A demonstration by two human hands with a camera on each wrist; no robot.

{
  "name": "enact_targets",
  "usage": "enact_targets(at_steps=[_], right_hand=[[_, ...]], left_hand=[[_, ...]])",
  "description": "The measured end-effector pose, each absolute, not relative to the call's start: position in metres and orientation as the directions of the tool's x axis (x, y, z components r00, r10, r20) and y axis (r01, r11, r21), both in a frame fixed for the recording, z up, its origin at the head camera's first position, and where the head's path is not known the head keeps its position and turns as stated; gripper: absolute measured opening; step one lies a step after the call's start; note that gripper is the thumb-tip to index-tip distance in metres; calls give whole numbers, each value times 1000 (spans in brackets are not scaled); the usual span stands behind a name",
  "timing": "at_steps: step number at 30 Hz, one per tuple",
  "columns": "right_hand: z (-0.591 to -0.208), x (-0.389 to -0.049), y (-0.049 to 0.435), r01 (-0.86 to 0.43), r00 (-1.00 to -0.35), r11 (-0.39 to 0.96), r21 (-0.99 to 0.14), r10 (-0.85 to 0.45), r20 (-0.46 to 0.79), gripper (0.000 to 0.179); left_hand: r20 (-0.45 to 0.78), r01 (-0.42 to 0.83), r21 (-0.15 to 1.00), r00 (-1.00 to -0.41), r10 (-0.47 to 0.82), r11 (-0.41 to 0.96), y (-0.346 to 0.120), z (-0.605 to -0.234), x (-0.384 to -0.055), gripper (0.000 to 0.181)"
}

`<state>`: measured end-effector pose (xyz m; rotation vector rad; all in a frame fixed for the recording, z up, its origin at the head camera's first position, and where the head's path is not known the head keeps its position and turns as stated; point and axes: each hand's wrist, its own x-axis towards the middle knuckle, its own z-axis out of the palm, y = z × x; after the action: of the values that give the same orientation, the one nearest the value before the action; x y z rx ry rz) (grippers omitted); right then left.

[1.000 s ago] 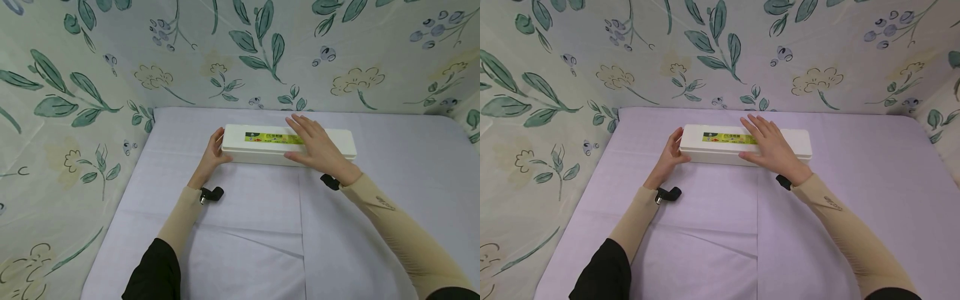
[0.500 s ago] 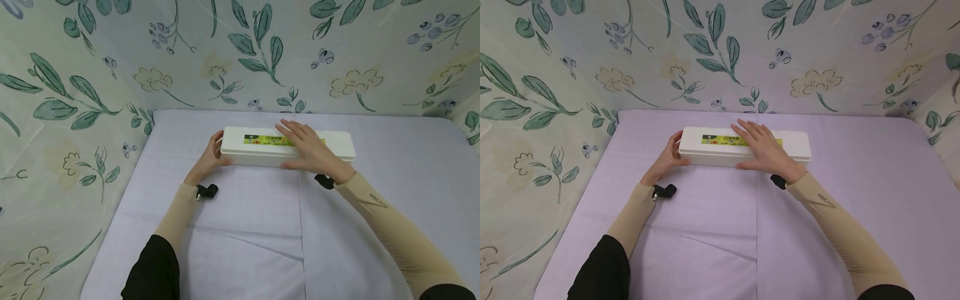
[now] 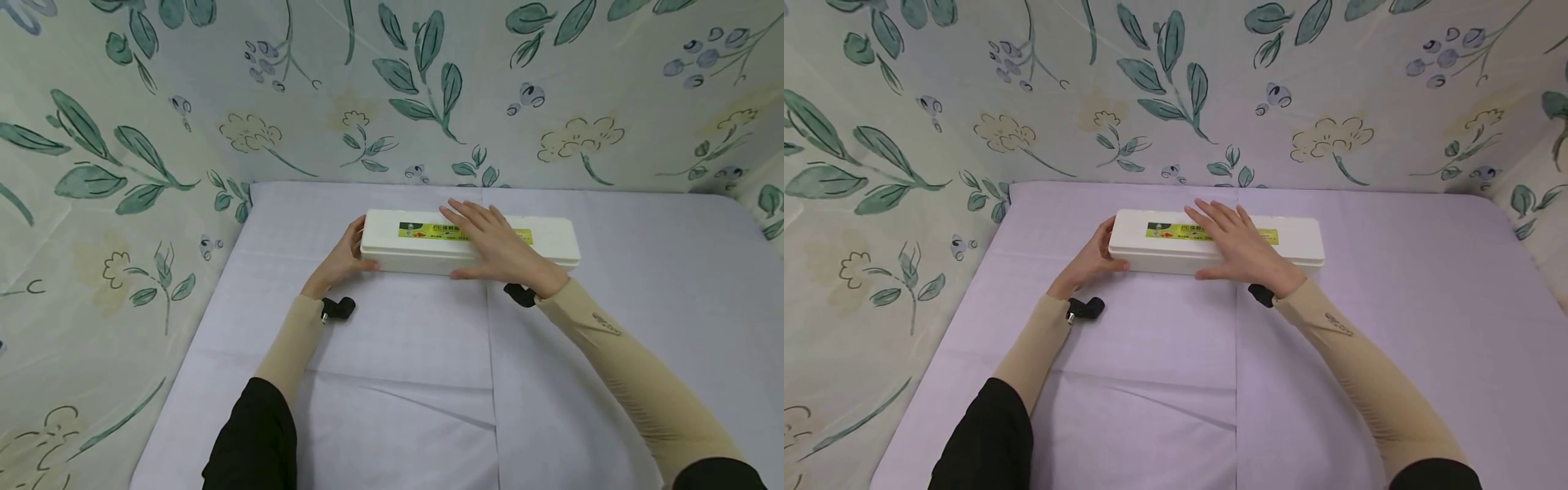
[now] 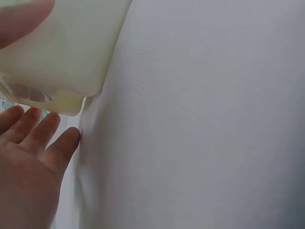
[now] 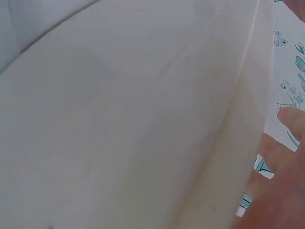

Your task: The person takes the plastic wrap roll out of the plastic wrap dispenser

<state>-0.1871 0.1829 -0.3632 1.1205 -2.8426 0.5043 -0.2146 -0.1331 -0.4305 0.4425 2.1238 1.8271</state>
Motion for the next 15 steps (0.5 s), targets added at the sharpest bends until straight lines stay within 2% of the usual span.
enact_targets(at_steps=[15], right_hand=[[-361,-192,177,-651,-750,699,-294,-652,111,112]], left_hand=[[-70,21,975,-917,394,223,-132,-435,-222,104]])
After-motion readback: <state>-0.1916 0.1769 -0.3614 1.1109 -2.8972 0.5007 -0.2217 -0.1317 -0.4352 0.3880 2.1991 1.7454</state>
